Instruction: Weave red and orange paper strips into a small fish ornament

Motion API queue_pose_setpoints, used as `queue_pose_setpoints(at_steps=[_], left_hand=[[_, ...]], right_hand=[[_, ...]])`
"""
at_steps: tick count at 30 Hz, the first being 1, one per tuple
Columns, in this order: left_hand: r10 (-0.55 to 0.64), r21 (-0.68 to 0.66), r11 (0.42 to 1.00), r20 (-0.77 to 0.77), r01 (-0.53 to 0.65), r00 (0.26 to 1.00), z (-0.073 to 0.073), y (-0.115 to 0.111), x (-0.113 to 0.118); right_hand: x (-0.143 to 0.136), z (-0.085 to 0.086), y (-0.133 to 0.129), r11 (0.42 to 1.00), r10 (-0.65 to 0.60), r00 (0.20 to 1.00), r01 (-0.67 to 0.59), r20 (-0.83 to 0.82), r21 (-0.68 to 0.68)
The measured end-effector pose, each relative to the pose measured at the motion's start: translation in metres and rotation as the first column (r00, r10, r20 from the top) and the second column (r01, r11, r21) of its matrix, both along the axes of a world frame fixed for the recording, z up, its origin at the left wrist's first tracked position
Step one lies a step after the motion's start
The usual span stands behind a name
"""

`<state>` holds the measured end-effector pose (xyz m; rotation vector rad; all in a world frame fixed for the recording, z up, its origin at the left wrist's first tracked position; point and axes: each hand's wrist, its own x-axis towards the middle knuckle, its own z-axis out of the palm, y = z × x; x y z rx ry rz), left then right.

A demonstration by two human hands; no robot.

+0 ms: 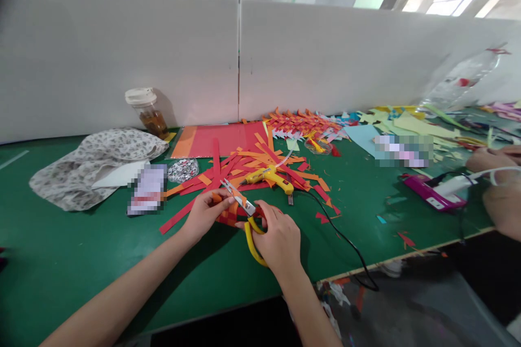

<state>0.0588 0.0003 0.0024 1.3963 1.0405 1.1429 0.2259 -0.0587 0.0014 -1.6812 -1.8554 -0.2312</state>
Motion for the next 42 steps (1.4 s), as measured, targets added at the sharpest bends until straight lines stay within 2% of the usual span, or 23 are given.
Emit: queue_pose_setpoints(at_steps=[5, 9, 12, 19, 24, 30, 37, 42], left_hand=[[-0.056, -0.022, 0.998, -0.005, 0.056, 0.998, 0.0044, -0.0038, 0.0022], [0.025, -0.087, 0.996, 0.019, -0.024, 0.999, 0.008, -0.0038, 0.0034], [0.083, -0.133, 0.988, 0.063, -0.074, 0.995, 0.0078, -0.002, 0.0032], [0.122, -0.197, 0.976, 0.127, -0.096, 0.984, 0.0036, 0.0017, 0.0014], [0.11, -0.205, 0.976, 0.178, -0.072, 0.978, 0.0056, 0.0006, 0.0021], [0.102, -0.224, 0.974, 0.262, -0.042, 0.96, 0.0061, -0.0014, 0.0028], [0.214, -0.331, 0.938, 0.321, -0.102, 0.923, 0.0094, -0.0003, 0.0012], [0.162, -0.309, 0.949, 0.311, -0.061, 0.936, 0.0029, 0.0018, 0.002]], right_hand=[[0.0003, -0.002, 0.0, 0.998, -0.054, 0.998, 0.055, -0.018, 0.028], [0.0023, -0.0012, 0.0007, 0.988, -0.135, 0.984, 0.143, -0.119, 0.059], [0.0022, 0.0012, 0.0024, 0.982, -0.166, 0.98, 0.174, -0.111, 0.066], [0.0016, -0.0006, 0.0043, 0.987, -0.152, 0.987, 0.154, -0.053, 0.034], [0.003, -0.0032, 0.005, 0.998, -0.054, 0.998, 0.054, -0.016, -0.017], [0.0025, -0.0027, 0.0044, 0.999, 0.032, 0.999, -0.032, -0.013, 0.0], [0.0015, -0.0009, 0.003, 0.998, -0.052, 0.996, 0.054, -0.077, 0.034], [0.0013, -0.0021, 0.0034, 0.996, -0.085, 0.995, 0.087, -0.056, 0.029]])
